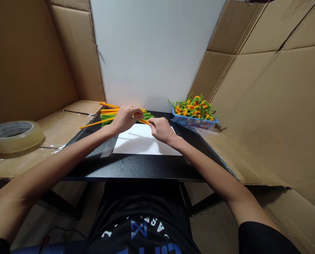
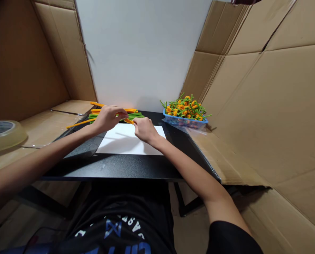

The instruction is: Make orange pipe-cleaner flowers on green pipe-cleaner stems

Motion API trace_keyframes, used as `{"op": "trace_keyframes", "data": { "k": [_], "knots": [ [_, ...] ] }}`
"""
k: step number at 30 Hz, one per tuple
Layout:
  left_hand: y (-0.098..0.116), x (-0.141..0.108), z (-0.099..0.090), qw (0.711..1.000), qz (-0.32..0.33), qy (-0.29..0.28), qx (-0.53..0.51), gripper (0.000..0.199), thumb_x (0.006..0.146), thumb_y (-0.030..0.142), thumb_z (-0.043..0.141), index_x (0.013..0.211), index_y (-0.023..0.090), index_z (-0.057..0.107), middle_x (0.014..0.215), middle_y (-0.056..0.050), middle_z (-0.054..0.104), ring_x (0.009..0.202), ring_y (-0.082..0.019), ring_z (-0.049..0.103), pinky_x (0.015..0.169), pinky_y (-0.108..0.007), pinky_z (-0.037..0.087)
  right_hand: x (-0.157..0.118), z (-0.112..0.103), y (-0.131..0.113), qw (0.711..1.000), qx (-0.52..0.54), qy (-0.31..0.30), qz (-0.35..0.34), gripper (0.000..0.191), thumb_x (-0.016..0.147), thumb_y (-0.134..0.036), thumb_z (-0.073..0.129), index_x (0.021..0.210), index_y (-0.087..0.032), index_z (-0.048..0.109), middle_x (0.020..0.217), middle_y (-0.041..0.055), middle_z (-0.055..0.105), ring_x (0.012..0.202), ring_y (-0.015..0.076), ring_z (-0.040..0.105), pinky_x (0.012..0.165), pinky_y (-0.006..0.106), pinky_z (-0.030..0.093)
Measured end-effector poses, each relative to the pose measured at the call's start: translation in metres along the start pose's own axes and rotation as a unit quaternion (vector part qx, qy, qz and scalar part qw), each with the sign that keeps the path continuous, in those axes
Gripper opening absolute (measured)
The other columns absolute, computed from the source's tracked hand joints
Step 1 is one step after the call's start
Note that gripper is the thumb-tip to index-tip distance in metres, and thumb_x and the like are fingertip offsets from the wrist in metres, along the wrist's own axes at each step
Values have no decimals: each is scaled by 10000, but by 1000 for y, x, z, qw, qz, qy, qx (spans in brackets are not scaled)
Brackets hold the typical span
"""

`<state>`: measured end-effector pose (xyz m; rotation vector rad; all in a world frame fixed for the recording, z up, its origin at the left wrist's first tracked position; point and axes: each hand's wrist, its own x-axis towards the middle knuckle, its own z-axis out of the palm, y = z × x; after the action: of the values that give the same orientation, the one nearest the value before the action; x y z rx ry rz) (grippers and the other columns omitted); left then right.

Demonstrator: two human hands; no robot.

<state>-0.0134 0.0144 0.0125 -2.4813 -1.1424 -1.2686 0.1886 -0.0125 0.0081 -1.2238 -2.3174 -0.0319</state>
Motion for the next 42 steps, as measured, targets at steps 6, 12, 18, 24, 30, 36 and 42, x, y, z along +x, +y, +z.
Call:
{"op": "trace_keyframes", "data": {
  "k": [6, 12, 18, 24, 30, 36, 42],
  "knots": [
    [0, -1, 4, 996, -63, -19, -61, 206, 851, 315, 648, 824, 149, 767, 703, -32, 731, 592, -126, 566, 611, -243, 380, -2, 6, 3, 998, -2, -19, -53, 281, 949, -128, 459, 1048, -105, 720, 1027, 143, 743, 873, 217, 636, 768, 295, 389],
    [3, -7, 11, 998, -49, -32, -26, 213, 893, 302, 565, 882, 174, 736, 729, -28, 714, 613, -133, 559, 617, -241, 359, 3, 9, 5, 996, 85, -34, -7, 280, 945, -125, 482, 1057, -115, 739, 954, 88, 740, 831, 177, 615, 776, 264, 391],
    [-17, -19, 25, 996, 12, -83, 37, 206, 901, 349, 536, 974, 225, 684, 835, -26, 746, 716, -167, 642, 616, -214, 353, 13, 18, 15, 982, 159, -55, 84, 258, 932, -134, 529, 1018, -143, 772, 772, 20, 710, 776, 141, 619, 778, 235, 413],
    [-30, -26, 32, 994, 22, -100, 32, 211, 898, 292, 504, 1018, 255, 674, 893, -5, 772, 710, -160, 665, 676, -220, 420, 19, 30, 38, 954, 263, -66, 126, 211, 940, -143, 539, 959, -132, 749, 635, -15, 653, 638, 101, 588, 719, 221, 423],
    [-28, -36, 39, 990, 24, -133, 29, 210, 920, 271, 482, 981, 274, 683, 925, -3, 774, 777, -185, 703, 700, -248, 452, 11, 30, 45, 971, 203, -127, -22, 244, 988, -198, 522, 829, -121, 690, 649, -19, 622, 683, 108, 558, 740, 212, 366],
    [-31, -40, 47, 990, 28, -139, 9, 222, 853, 194, 511, 948, 213, 711, 866, -45, 774, 729, -189, 708, 654, -244, 475, 4, 39, 49, 977, 162, -132, -37, 229, 932, -335, 656, 959, -113, 706, 729, -10, 608, 689, 116, 511, 650, 216, 299],
    [-36, -45, 55, 994, 69, -80, 5, 172, 917, 199, 573, 924, 211, 745, 856, -37, 759, 731, -160, 699, 690, -238, 509, 0, 42, 45, 990, 54, -118, -64, 215, 973, -322, 610, 969, -128, 701, 765, 35, 638, 695, 132, 504, 639, 231, 270]
  ]
}}
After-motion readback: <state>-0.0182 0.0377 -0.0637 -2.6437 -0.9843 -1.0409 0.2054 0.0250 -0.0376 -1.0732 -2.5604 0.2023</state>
